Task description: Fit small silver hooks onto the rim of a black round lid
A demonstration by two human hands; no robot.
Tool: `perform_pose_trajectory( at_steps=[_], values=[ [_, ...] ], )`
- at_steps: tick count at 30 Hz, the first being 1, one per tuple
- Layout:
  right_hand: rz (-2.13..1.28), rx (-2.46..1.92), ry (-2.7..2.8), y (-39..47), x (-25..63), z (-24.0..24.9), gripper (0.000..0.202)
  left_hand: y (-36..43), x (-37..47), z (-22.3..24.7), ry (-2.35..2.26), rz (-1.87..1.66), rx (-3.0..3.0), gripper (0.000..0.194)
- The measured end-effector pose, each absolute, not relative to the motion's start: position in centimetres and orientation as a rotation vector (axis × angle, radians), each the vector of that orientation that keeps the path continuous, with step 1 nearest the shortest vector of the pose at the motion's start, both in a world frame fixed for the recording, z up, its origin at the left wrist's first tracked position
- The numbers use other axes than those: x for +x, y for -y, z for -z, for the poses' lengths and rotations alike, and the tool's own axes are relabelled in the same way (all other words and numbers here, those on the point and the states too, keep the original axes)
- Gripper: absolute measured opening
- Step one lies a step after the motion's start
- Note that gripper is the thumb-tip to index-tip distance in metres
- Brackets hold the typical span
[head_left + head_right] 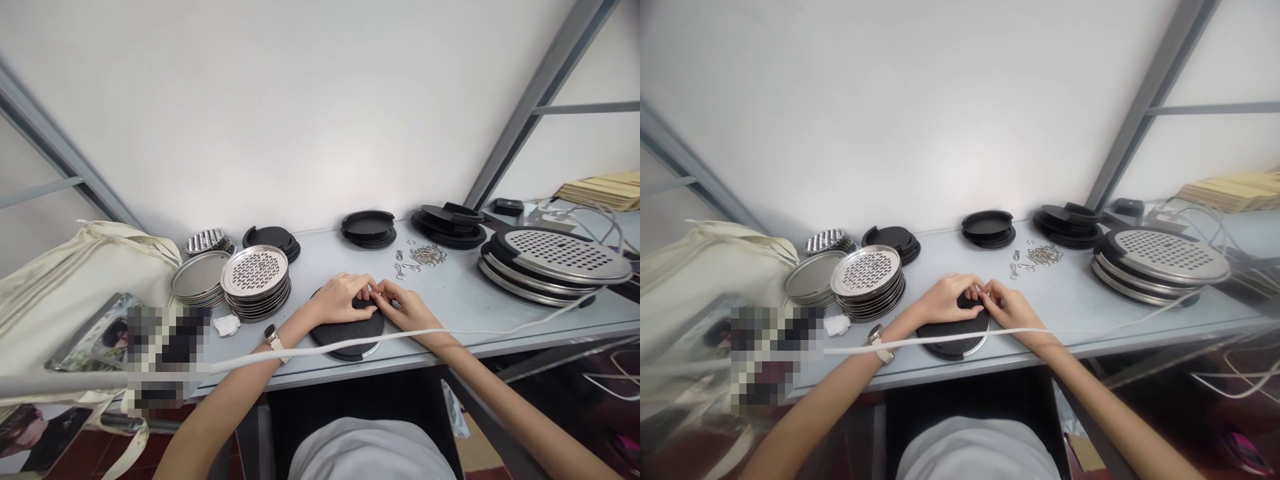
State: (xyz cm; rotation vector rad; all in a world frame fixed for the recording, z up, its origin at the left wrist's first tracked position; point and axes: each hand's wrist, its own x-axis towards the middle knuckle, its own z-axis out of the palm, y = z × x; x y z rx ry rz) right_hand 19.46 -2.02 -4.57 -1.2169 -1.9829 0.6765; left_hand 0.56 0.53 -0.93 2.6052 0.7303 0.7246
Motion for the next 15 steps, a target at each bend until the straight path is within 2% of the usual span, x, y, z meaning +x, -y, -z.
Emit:
perform_pose_trajectory(
  at_steps=[7,15],
  values=[
    [-0.756,-1.177,1.977,2.13,19.42,4.40,0.013,-0.52,0.59,0.80,-0.788,-0.690,2.614,0.032],
    [-0.723,-1.192,2.020,2.05,19.31,4.63,0.018,-0.54,0.62,0.95,-0.766,-0.768,2.626,0.032]
  ],
)
